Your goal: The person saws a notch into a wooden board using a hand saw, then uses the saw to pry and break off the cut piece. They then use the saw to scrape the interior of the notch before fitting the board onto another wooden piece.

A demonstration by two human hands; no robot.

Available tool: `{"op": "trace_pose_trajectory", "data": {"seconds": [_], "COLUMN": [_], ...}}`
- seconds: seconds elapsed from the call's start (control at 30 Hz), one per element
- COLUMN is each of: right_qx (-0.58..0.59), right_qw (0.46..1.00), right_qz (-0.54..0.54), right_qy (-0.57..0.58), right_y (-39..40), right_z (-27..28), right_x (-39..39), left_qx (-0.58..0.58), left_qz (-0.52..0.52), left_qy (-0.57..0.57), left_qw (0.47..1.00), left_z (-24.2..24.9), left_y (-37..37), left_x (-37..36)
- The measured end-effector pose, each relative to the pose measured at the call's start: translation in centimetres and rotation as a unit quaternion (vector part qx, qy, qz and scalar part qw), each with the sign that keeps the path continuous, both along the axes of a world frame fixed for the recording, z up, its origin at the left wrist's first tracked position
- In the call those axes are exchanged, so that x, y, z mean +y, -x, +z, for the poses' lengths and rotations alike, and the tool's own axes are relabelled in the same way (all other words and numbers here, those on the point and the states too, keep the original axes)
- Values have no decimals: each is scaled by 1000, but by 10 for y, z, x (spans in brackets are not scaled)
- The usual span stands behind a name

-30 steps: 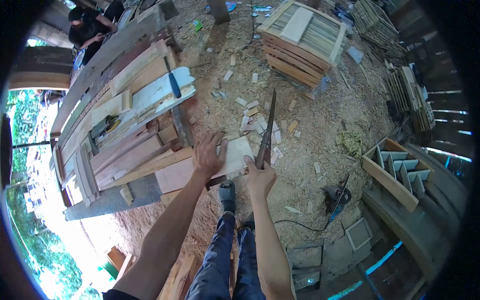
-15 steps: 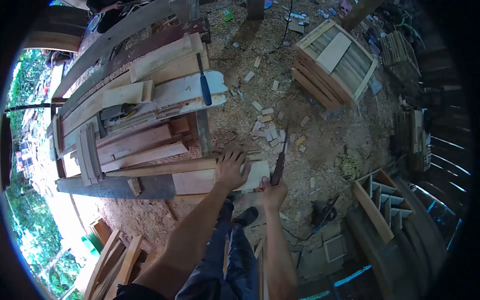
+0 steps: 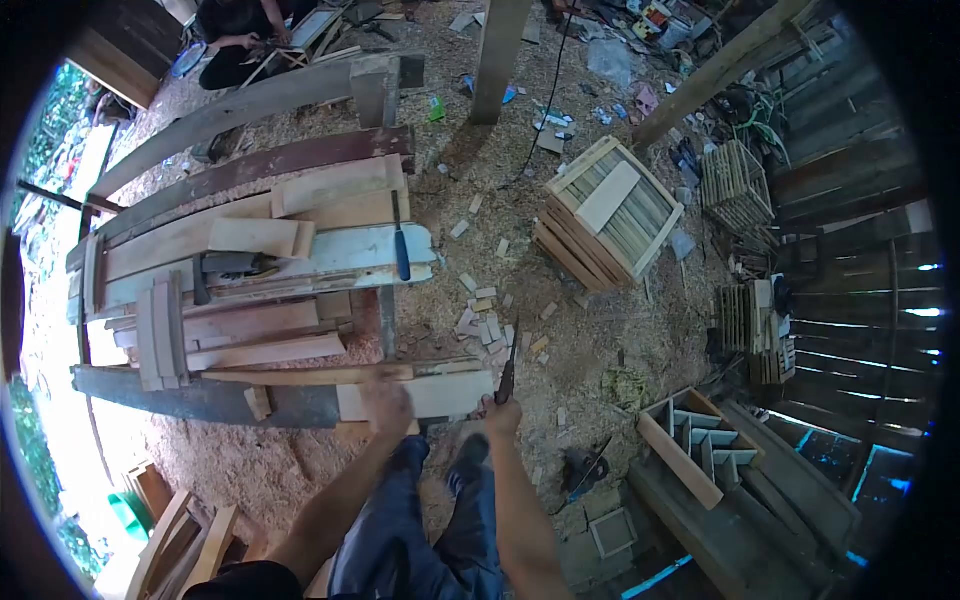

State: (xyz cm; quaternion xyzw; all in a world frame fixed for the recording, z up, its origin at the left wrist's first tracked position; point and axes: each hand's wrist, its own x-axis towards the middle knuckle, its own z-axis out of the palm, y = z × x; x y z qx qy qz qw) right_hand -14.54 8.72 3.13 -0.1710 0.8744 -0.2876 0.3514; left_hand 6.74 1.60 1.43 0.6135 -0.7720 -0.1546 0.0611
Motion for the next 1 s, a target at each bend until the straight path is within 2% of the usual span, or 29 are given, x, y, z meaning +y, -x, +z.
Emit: {"op": "trace_pose_trajectory", "data": {"seconds": [0.03, 0.07, 0.1, 0.13, 0.17, 0.2, 0.23, 0.37, 0.43, 0.5, 0.53, 0.57, 0.6, 0.63, 0.67, 0.73, 0.77, 0.83, 0.87, 0.9, 0.97, 1.0], "right_qx": [-37, -40, -73, -106, -103, -40, 21, 48, 54, 43, 46, 53, 61, -1, -60, -77, -98, -55, -16, -15, -17, -17], "right_qw": [999, 999, 997, 993, 993, 998, 997, 993, 990, 991, 990, 980, 980, 984, 983, 978, 973, 974, 975, 975, 962, 961], "right_qz": [-27, -25, -19, -13, -6, 38, 73, 103, 112, 118, 125, 132, 126, 123, 121, 124, 133, 144, 158, 159, 161, 163], "right_qy": [6, 17, 32, 42, 50, 11, -32, -6, -72, -53, 43, 137, 140, 129, 128, 152, 161, 164, 155, 157, 220, 225], "right_y": [0, 5, 13, 16, 18, 20, 18, 21, 21, 27, 32, 42, 52, 57, 61, 63, 59, 52, 49, 51, 55, 51], "right_z": [6, -12, -51, -70, -61, -47, -42, -32, -4, 20, 29, 39, 62, 94, 128, 192, 216, 254, 263, 261, 249, 259], "right_x": [-6, -5, 8, 19, 13, 4, 6, 6, -2, -10, -6, 0, 0, 2, -5, -10, -3, 0, 5, 7, 11, 10], "left_qx": [32, 68, 69, 55, 46, 54, 68, 109, 122, 137, 195, 200, 315, 416, 419, 618, 617, 777, 778, 766, 751, 741], "left_qz": [114, 224, 222, 266, 311, 317, 332, 346, 347, 285, 293, 284, 358, 424, 414, 377, 372, 251, 250, 291, 333, 338], "left_qy": [62, 128, 138, 16, -105, -96, -135, -224, -199, -171, -200, -202, -241, -277, -273, -372, -372, -410, -410, -384, -354, -327], "left_qw": [991, 964, 963, 962, 944, 942, 931, 904, 908, 933, 915, 915, 845, 755, 760, 581, 585, 406, 405, 426, 447, 479], "left_z": [25, 49, 47, 35, 25, 17, 15, 26, 21, 9, 12, 14, 30, 49, 79, 149, 157, 162, 160, 151, 157, 172], "left_y": [-16, -30, -45, -61, -68, -68, -71, -86, -95, -108, -110, -106, -99, -99, -97, -93, -96, -94, -94, -96, -101, -101], "left_x": [1, -4, -5, 1, 3, 0, -1, -16, -14, -14, -15, -12, -17, -16, -19, -19, -19, -31, -34, -41, -44, -49]}}
